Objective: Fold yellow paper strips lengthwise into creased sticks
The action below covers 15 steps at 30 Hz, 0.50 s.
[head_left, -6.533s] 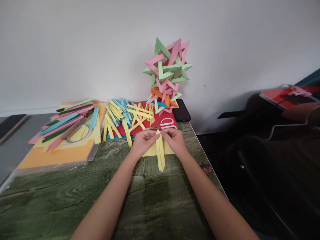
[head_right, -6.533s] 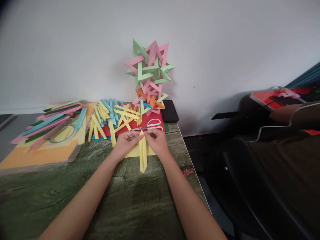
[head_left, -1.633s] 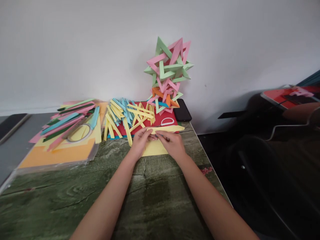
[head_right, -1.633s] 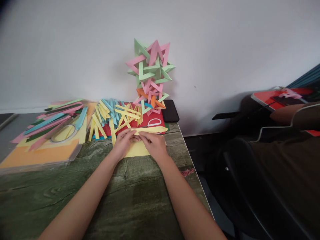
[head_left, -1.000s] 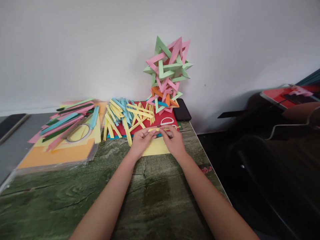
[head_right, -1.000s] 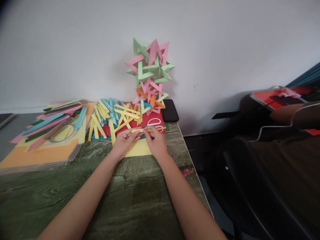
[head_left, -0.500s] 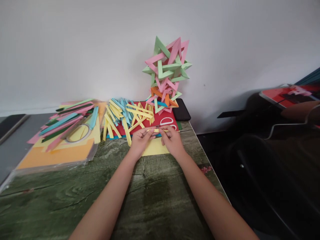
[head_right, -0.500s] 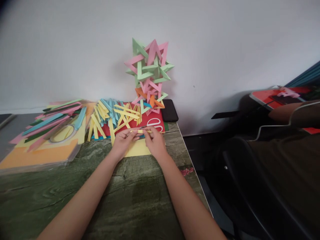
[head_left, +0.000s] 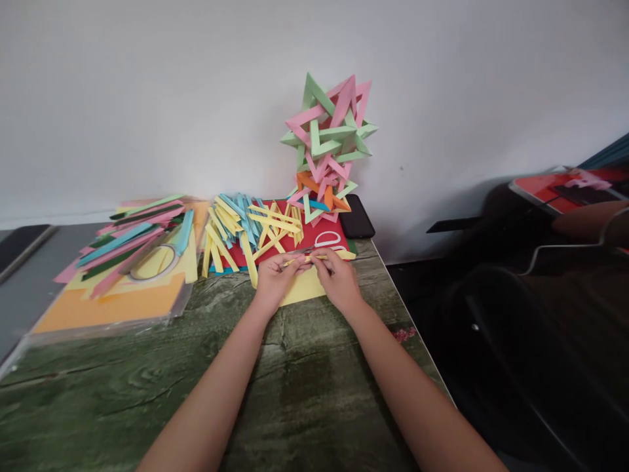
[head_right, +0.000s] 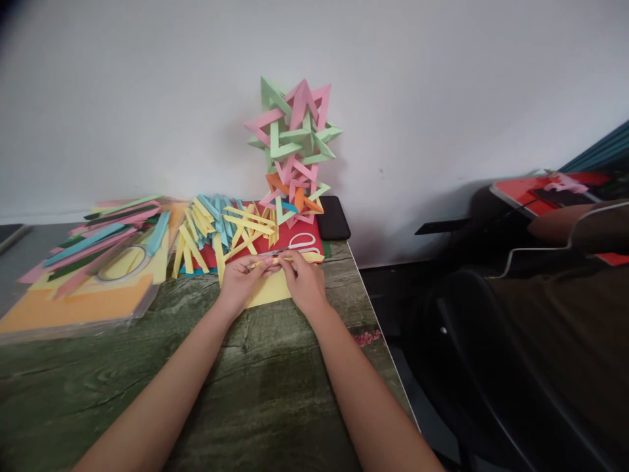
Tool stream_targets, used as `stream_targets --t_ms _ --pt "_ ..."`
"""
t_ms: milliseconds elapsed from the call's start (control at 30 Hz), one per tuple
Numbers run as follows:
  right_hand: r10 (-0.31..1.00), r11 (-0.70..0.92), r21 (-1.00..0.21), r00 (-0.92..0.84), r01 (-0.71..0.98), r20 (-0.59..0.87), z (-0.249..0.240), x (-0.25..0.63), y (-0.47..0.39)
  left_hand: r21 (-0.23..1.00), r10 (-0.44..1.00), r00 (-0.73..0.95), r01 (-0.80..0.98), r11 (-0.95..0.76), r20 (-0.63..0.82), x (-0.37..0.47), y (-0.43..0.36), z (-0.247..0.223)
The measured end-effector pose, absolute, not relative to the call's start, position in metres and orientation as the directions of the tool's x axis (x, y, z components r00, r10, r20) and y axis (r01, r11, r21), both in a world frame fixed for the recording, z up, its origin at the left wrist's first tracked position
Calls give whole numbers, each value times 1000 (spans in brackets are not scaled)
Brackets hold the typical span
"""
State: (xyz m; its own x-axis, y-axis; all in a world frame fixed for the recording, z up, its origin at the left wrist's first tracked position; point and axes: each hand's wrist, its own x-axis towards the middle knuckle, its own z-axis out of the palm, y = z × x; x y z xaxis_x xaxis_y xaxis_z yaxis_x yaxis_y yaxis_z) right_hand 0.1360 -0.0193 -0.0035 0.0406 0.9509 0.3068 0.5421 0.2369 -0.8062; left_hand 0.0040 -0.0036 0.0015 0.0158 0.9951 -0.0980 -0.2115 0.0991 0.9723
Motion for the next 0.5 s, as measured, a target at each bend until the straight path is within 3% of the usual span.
stream_targets --t_ms 300,500 --pt "952 160 -856 153 492 266 -4 139 -18 974 1000 -20 -228 -8 4 2 -4 4" --pt "956 104 -967 243 234 162 -7 137 -15 964 998 -62 -264 10 -27 2 -2 3"
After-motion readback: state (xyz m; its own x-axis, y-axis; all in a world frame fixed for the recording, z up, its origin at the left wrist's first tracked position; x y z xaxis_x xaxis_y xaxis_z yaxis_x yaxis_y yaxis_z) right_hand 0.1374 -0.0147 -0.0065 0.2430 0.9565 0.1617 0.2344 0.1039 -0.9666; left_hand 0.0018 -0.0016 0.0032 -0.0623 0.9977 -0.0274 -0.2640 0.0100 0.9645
